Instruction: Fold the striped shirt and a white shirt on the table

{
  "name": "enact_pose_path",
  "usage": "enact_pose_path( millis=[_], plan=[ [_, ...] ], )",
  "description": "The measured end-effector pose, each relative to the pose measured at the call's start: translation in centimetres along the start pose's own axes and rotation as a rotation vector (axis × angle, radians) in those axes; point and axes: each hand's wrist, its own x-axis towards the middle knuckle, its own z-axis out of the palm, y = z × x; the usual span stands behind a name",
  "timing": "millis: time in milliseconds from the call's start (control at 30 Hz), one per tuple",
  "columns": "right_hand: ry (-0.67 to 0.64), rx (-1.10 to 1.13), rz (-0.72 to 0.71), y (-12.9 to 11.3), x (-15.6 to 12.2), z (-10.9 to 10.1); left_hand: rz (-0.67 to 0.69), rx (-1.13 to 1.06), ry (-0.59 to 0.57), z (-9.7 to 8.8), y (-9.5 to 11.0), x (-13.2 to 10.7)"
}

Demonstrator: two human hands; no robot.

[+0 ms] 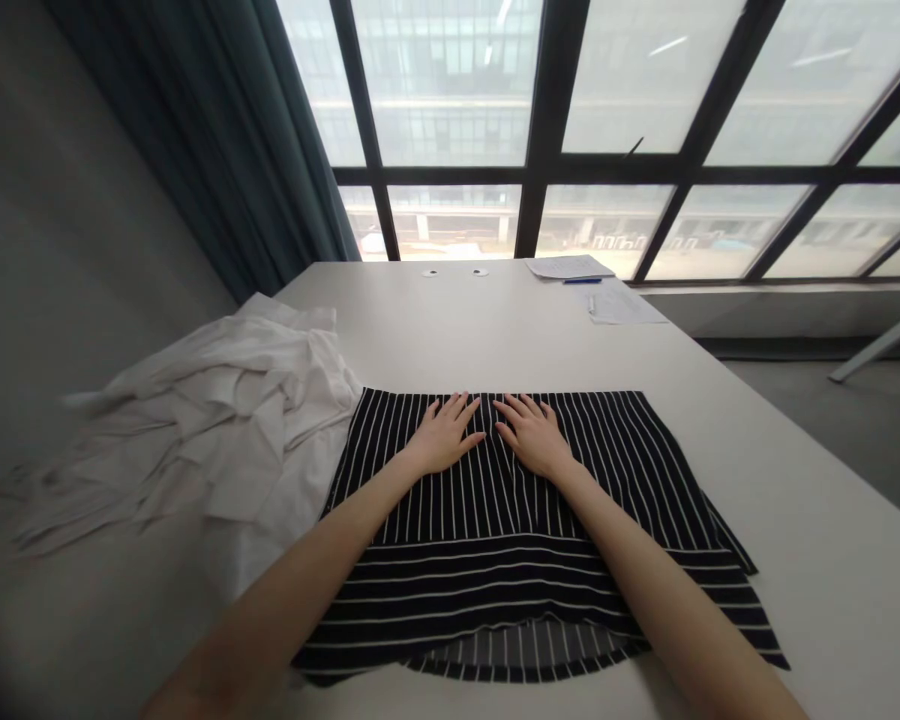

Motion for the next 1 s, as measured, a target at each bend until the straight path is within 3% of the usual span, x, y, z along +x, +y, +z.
enact_pose_path(
  millis=[167,600,1000],
  plan=[
    [0.039,0.032,-0.014,0.3,-0.2,0.3,0.016,0.016,0.080,1.2,-0.1,-0.4],
    [0.097,0.124,-0.011,0.8,-0.1,0.7,0.084,0.067,0.191,0.3,1.1,-1.2],
    [0.105,0.116,-0.019,1.0,0.1,0.9,0.157,0.044,0.202,-0.1,1.7,-1.4]
  ],
)
